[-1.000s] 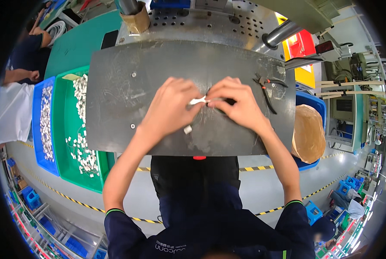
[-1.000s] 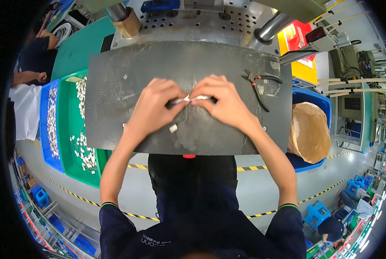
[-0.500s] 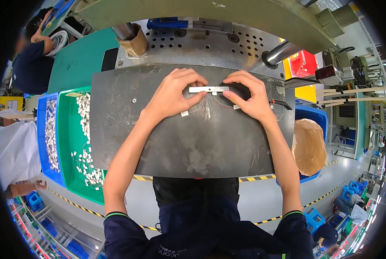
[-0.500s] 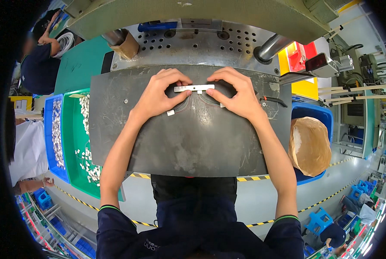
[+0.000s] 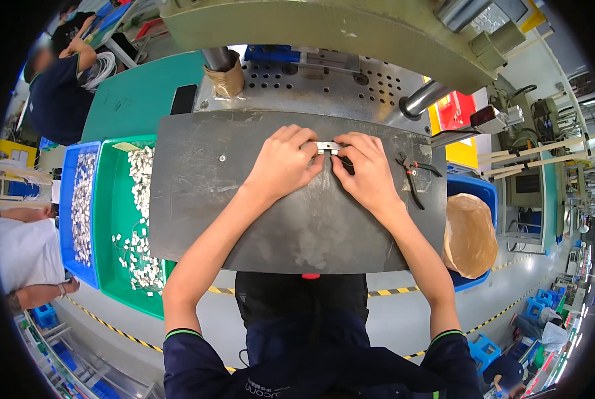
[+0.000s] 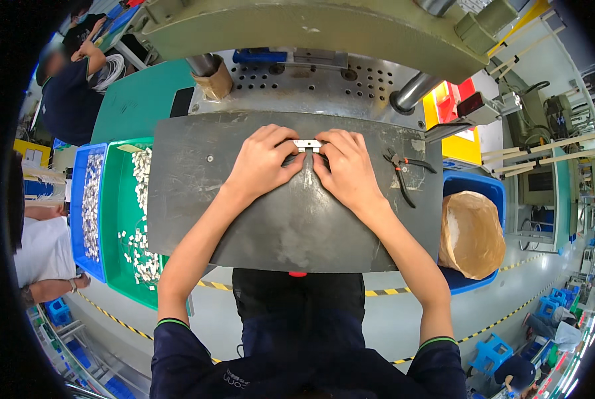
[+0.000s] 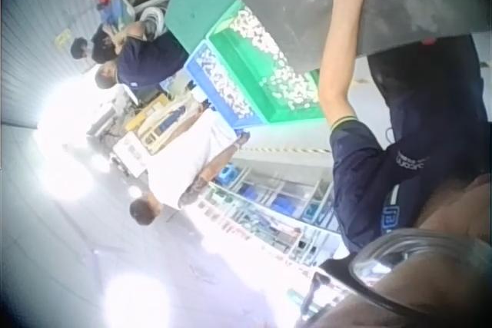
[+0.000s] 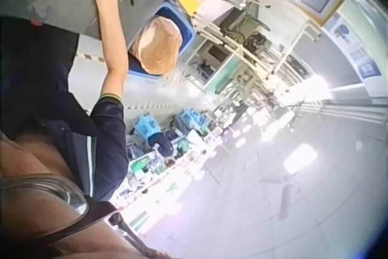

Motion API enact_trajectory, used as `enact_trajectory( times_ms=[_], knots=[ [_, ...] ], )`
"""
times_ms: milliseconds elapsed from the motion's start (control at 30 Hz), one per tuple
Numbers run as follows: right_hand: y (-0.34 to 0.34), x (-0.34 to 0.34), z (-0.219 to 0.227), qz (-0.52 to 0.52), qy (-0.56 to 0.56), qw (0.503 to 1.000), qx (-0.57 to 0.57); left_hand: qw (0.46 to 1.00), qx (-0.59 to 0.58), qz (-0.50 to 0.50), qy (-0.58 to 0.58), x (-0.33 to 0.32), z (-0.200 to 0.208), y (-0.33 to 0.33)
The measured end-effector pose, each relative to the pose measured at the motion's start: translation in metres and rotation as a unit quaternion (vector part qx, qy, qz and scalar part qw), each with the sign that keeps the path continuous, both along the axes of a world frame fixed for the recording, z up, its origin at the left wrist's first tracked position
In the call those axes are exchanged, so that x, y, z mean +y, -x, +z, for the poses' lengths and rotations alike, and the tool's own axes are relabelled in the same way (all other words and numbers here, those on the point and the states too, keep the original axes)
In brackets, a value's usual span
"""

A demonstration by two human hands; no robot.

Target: The person assembles small electronic connectors, wires, and plastic components onto a metal housing using a manual press and pliers.

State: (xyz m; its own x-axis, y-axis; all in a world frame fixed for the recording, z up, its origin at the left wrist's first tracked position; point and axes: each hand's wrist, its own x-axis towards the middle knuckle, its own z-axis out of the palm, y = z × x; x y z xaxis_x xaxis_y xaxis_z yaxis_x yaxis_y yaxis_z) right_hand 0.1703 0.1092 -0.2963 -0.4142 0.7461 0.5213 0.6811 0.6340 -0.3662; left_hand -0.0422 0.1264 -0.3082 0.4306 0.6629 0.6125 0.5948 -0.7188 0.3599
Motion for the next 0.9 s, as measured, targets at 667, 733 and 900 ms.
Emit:
enact_trajectory(
  times_ms=[667, 733, 900],
  knots=[
    [0.005, 0.016, -0.011, -0.013, 0.055, 0.994, 0.096, 0.992, -0.076, 0.008, 0.104, 0.006, -0.002, 0.011],
    [0.003, 0.018, -0.012, 0.001, 0.038, 0.995, 0.093, 0.992, -0.08, 0.001, 0.099, 0.008, -0.001, 0.011],
    [-0.002, 0.023, -0.007, 0.025, 0.034, 0.997, 0.072, 0.996, -0.045, -0.031, 0.067, 0.013, 0.003, 0.019]
  ],
)
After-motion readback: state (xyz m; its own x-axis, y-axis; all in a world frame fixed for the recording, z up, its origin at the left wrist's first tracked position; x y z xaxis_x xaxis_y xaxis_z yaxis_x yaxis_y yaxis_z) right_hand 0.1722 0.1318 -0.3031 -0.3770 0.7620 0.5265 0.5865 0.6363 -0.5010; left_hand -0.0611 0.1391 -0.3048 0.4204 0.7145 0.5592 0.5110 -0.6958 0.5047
